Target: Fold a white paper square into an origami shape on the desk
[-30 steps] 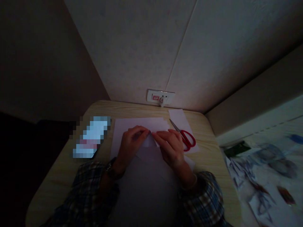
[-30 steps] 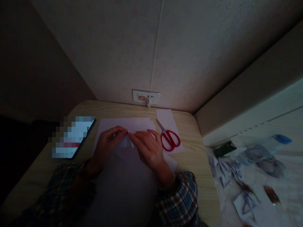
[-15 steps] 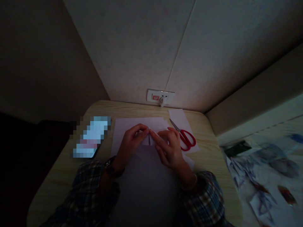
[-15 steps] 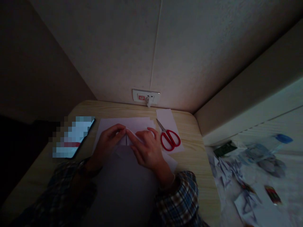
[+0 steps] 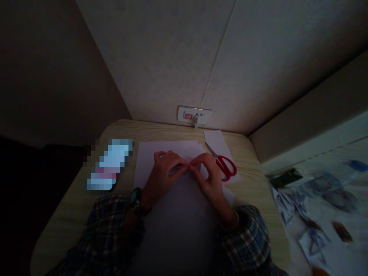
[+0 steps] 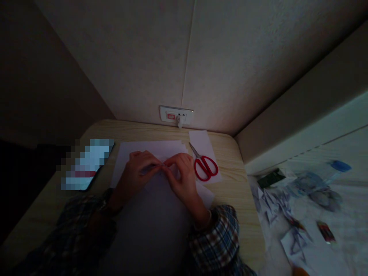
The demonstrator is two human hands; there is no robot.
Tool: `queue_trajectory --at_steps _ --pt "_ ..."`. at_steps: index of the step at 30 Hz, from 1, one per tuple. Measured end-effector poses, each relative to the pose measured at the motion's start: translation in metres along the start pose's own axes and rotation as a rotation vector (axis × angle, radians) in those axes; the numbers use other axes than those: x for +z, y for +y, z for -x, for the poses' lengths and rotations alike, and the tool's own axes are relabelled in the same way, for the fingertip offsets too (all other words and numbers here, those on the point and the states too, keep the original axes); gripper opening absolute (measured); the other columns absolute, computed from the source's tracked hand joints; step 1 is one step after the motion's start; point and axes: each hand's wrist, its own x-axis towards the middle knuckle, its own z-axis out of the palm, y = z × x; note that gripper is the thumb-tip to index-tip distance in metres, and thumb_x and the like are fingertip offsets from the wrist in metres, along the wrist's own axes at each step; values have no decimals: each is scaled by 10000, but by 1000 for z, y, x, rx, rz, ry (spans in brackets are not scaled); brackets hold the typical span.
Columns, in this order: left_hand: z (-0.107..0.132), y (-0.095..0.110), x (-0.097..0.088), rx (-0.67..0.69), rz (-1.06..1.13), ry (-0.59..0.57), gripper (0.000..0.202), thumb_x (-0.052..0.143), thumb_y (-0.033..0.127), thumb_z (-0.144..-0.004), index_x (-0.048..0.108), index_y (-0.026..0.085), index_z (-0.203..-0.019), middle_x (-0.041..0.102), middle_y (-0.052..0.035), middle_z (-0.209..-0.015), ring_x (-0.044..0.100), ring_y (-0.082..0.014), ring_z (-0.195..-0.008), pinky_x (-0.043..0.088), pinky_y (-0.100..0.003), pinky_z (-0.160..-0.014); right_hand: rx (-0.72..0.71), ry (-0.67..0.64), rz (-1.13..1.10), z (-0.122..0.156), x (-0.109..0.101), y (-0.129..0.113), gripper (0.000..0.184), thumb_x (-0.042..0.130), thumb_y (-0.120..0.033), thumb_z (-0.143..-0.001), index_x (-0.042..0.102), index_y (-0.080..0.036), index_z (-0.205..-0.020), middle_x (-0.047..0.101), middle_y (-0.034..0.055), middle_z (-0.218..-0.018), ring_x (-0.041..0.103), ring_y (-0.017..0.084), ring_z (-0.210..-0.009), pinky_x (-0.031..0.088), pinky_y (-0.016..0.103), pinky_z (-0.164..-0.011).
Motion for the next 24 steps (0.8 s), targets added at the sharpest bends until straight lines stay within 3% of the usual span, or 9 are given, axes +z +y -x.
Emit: queue_trajectory --at_steps 9,17,24 --pt "2 -1 6 -28 38 -66 109 613 307 -779 620 200 -796 669 14 -784 584 -169 -786 286 -360 -837 158 13 -85 0 0 0 168 504 -241 -845 493 -199 -683 524 -15 -678 497 148 -689 373 297 -686" --pt "-2 -7 5 -235 226 55 156 643 345 -724 639 189 -723 677 -8 -762 596 -163 -726 419 -301 -742 135 -90 -129 -4 -3 6 118 569 -264 -815 554 -201 -717 548 18 -797 521 175 -824 391 326 -765" --pt "-3 -8 4 -244 316 17 159 634 311 -723 656 193 -827 676 -13 -841 608 -173 -821 453 -286 -784 171 5 -159 -4 -1 8 150 566 -217 -813 522 -195 -671 513 5 -764 506 157 -772 387 299 -720"
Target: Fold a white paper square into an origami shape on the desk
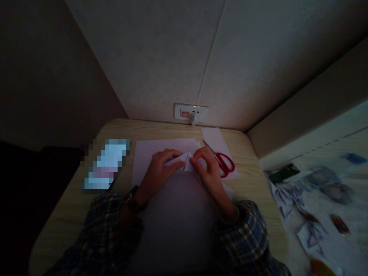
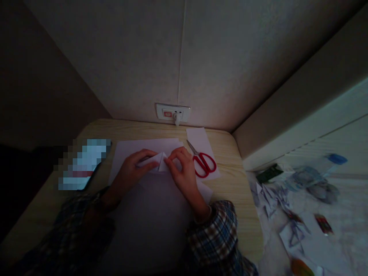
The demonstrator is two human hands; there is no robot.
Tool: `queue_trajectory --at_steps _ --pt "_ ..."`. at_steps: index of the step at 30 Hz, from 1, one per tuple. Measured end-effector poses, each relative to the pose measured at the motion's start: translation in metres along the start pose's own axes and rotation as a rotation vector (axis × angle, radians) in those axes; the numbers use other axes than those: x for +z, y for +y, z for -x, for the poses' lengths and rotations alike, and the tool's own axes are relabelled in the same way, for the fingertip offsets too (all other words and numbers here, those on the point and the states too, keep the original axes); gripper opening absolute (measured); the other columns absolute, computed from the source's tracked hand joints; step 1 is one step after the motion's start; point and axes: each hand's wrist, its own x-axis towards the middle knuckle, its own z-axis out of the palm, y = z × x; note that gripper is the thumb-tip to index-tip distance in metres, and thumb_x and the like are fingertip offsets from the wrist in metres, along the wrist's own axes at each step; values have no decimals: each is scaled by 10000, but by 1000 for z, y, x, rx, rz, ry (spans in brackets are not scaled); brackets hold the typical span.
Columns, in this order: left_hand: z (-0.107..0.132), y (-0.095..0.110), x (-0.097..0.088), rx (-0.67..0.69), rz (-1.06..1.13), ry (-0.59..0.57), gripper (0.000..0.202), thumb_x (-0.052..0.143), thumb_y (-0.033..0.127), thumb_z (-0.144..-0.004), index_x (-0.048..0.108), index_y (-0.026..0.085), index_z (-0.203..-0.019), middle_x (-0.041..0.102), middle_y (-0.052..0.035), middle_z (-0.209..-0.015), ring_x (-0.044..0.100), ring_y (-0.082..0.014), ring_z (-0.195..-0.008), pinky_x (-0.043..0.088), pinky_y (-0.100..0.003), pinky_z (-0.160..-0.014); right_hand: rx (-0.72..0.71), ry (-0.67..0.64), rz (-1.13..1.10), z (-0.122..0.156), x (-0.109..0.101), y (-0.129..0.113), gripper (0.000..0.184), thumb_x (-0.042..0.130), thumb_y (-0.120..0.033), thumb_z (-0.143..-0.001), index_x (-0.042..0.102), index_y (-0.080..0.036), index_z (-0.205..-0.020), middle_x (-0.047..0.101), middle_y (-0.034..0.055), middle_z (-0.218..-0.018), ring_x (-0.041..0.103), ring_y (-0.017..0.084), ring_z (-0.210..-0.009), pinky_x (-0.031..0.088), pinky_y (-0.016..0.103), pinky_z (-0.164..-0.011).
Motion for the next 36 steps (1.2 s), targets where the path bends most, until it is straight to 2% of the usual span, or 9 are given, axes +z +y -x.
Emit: queue_trajectory --at_steps 9,16,20,22,24,31,36 --pt "0 -4 1 -21 25 -29 202 631 324 -716 643 189 -866 666 -11 -863 605 -173 -849 476 -278 -774 33 19 -2 1 2 0 207 582 -253 -799 461 -195 -642 477 -7 -730 485 147 -735 381 293 -701" --pt "0 -1 2 -10 35 -32 183 638 300 -712 635 179 -849 665 -22 -860 609 -175 -839 472 -286 -779 -19 58 118 3 5 1 202 559 -260 -816 448 -200 -658 468 2 -739 473 161 -756 374 318 -725" --pt "0 0 2 -20 35 -37 158 612 277 -728 620 172 -846 661 -13 -845 609 -160 -793 474 -262 -746 -36 -83 127 2 2 2 152 531 -273 -841 521 -196 -710 524 25 -834 501 173 -849 374 334 -790" --pt "0 -1 1 -7 12 -5 159 601 271 -735 616 174 -860 655 -7 -841 602 -158 -800 469 -257 -744 -45 -160 121 1 1 3 126 541 -282 -839 556 -197 -747 539 29 -865 510 178 -882 373 335 -807" --pt "0 -2 0 12 -9 30 160 604 271 -735 613 175 -863 650 -7 -841 594 -161 -823 464 -261 -761 -44 -181 114 1 1 4 110 560 -289 -828 569 -199 -766 543 30 -875 513 183 -896 376 334 -810" --pt "0 -3 0 37 22 20 263 627 295 -725 590 195 -965 640 -30 -959 585 -185 -933 465 -303 -836 -12 -99 -18 -1 1 4 215 593 -275 -796 462 -197 -645 506 8 -805 510 154 -803 404 292 -745" --pt "0 -4 -1 24 26 -9 304 643 293 -710 575 208 -993 632 -38 -1015 582 -203 -982 457 -333 -886 13 -84 -72 0 2 6 217 585 -267 -794 439 -199 -648 492 -1 -781 505 146 -779 407 278 -729"
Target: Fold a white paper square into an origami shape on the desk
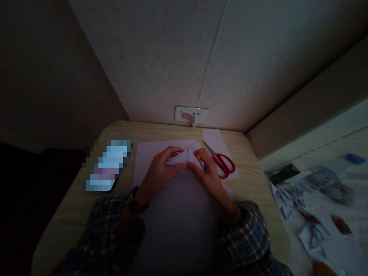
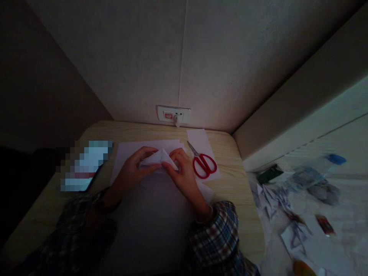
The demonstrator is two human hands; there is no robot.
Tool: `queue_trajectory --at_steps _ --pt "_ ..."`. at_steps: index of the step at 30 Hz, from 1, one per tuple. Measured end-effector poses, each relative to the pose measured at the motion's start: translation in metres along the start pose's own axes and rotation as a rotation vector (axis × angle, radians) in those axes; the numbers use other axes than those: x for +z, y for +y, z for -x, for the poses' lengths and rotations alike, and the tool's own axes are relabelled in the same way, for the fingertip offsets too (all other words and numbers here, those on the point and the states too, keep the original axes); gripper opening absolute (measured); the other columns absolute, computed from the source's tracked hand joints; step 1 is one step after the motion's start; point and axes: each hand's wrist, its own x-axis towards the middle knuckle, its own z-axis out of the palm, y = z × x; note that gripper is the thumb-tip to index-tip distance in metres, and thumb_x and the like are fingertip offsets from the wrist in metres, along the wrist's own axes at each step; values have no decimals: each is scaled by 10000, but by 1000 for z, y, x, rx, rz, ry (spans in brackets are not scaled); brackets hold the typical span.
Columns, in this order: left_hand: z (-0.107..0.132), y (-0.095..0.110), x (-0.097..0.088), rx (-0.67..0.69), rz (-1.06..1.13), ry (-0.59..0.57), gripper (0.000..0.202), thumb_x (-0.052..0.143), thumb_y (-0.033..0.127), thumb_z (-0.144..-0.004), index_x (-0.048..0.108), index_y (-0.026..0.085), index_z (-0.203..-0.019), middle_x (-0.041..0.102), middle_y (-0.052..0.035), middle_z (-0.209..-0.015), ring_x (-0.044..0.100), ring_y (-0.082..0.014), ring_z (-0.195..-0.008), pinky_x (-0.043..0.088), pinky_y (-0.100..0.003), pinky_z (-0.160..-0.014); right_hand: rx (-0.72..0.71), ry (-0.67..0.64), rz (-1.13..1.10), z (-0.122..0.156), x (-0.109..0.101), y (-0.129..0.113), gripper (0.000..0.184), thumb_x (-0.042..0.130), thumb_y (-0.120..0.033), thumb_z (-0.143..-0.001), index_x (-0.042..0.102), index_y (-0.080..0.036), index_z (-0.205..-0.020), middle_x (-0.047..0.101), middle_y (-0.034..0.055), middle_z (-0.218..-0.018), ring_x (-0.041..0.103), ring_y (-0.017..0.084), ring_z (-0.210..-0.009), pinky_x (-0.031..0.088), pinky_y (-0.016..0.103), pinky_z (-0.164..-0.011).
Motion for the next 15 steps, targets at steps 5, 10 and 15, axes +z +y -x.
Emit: queue_trajectory --at_steps 5,10,15 --pt "2 4 -2 -53 22 -6 322 650 287 -701 562 218 -1004 626 -44 -1032 586 -210 -980 472 -339 -856 37 -49 -4 0 -1 -2 210 544 -288 -821 451 -197 -656 506 -9 -741 507 137 -736 402 261 -685" --pt "2 3 0 -54 43 25 343 652 289 -701 554 215 -1021 618 -47 -1054 581 -207 -991 468 -337 -853 23 -18 8 0 -5 -6 196 505 -274 -847 493 -191 -669 525 -5 -727 513 137 -724 396 261 -676" --pt "2 2 0 -13 -25 -1 254 637 285 -726 574 193 -955 635 -29 -934 594 -184 -896 470 -302 -807 10 -29 29 0 -6 -6 198 522 -269 -843 507 -188 -662 515 -5 -689 500 133 -671 401 260 -628"
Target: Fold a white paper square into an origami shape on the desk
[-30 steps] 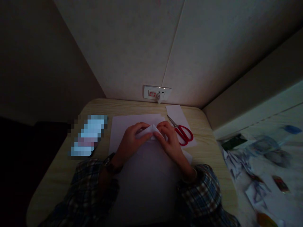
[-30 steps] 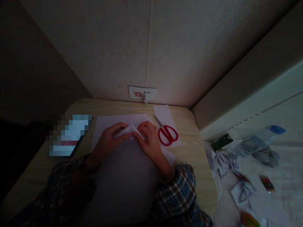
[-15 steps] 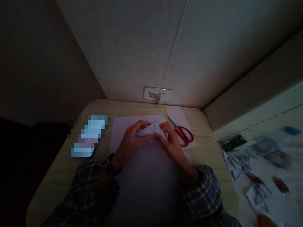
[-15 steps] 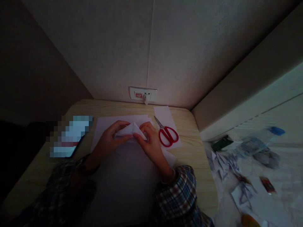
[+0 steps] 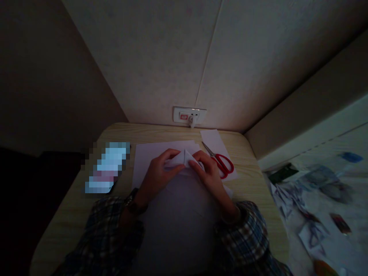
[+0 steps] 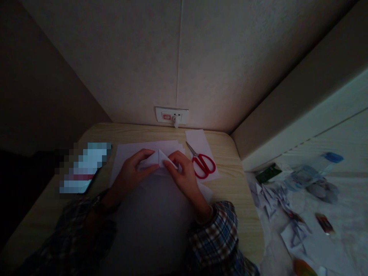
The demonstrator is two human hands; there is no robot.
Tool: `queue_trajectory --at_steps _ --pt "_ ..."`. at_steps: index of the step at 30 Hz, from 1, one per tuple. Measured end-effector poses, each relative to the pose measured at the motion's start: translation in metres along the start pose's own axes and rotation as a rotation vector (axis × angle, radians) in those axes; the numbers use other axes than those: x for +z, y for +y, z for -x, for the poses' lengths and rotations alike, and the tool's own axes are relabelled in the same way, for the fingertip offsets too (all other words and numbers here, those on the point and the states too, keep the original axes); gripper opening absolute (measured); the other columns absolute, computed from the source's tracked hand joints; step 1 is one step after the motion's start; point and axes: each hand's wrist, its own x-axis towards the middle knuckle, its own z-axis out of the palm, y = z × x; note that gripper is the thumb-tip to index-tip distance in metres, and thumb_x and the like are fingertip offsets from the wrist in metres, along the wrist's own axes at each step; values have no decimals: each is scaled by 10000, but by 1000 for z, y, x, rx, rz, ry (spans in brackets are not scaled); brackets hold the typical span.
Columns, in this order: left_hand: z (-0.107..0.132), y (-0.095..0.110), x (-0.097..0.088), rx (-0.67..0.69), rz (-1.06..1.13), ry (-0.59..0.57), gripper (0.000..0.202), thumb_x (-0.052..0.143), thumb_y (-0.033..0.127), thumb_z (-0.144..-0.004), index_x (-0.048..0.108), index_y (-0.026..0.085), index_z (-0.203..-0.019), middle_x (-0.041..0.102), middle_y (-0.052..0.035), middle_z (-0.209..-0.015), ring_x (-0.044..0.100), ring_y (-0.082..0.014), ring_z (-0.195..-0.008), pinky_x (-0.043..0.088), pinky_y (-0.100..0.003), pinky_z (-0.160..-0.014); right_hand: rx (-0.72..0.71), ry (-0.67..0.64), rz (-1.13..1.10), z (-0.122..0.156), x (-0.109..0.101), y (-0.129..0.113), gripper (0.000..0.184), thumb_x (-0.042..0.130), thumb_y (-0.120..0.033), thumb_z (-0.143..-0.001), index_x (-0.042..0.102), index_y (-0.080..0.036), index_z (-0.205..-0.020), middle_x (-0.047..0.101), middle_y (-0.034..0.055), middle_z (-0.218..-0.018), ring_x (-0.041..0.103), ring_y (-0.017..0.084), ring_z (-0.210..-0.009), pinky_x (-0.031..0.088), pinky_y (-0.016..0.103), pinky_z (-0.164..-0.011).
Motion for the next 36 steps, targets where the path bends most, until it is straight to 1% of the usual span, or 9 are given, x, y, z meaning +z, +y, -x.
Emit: queue_trajectory --at_steps 3,7,11,13,15,22,29,33,36 --pt "0 3 -1 92 -111 62 141 624 284 -744 593 189 -844 623 -26 -845 575 -187 -845 461 -322 -795 -98 24 73 1 1 2 127 560 -265 -821 556 -193 -716 550 21 -766 525 160 -763 427 295 -697" --pt "1 5 -2 183 -215 204 139 667 262 -710 594 214 -818 579 -42 -1001 502 -224 -1013 392 -407 -920 -223 78 234 6 2 5 60 553 -217 -823 604 -212 -791 574 47 -843 531 190 -840 428 344 -744" --pt "1 0 3 92 -77 319 378 713 235 -633 516 223 -955 498 -50 -1061 483 -213 -1016 451 -355 -816 -303 158 344 12 1 5 126 520 -165 -828 621 -240 -826 577 45 -843 530 193 -814 413 356 -717" --pt "1 -4 6 22 66 336 409 699 258 -632 474 225 -973 489 -38 -1012 510 -184 -941 474 -295 -713 -310 170 356 13 1 4 144 511 -157 -827 625 -243 -821 580 45 -837 527 194 -804 405 353 -704" --pt "0 -6 8 -25 130 344 440 704 276 -623 455 227 -983 490 -32 -1000 513 -176 -945 473 -285 -714 -316 168 323 12 1 3 139 508 -154 -826 620 -236 -824 587 48 -842 530 193 -812 408 347 -705" --pt "-3 -6 6 -146 209 280 496 715 304 -616 462 238 -1038 496 -63 -1159 500 -196 -1052 483 -307 -772 -238 260 179 9 2 3 79 517 -173 -838 572 -221 -806 601 23 -792 559 171 -769 439 314 -678" --pt "-4 -6 5 -265 579 70 656 718 282 -611 419 241 -1193 563 -82 -1165 582 -217 -994 508 -330 -787 -402 279 317 14 0 3 179 496 -121 -832 619 -248 -857 606 31 -852 550 178 -809 436 328 -688" --pt "-1 1 2 -257 562 27 584 694 258 -661 465 210 -1196 564 -73 -1200 560 -235 -1048 473 -331 -859 -440 259 299 15 2 3 160 497 -115 -831 603 -230 -866 600 27 -825 550 168 -790 441 312 -671" --pt "0 7 1 -215 523 8 538 665 251 -694 482 216 -1199 567 -68 -1216 511 -244 -1130 417 -353 -938 -341 317 199 16 4 4 122 505 -124 -833 577 -217 -869 605 12 -808 558 151 -765 440 283 -661"
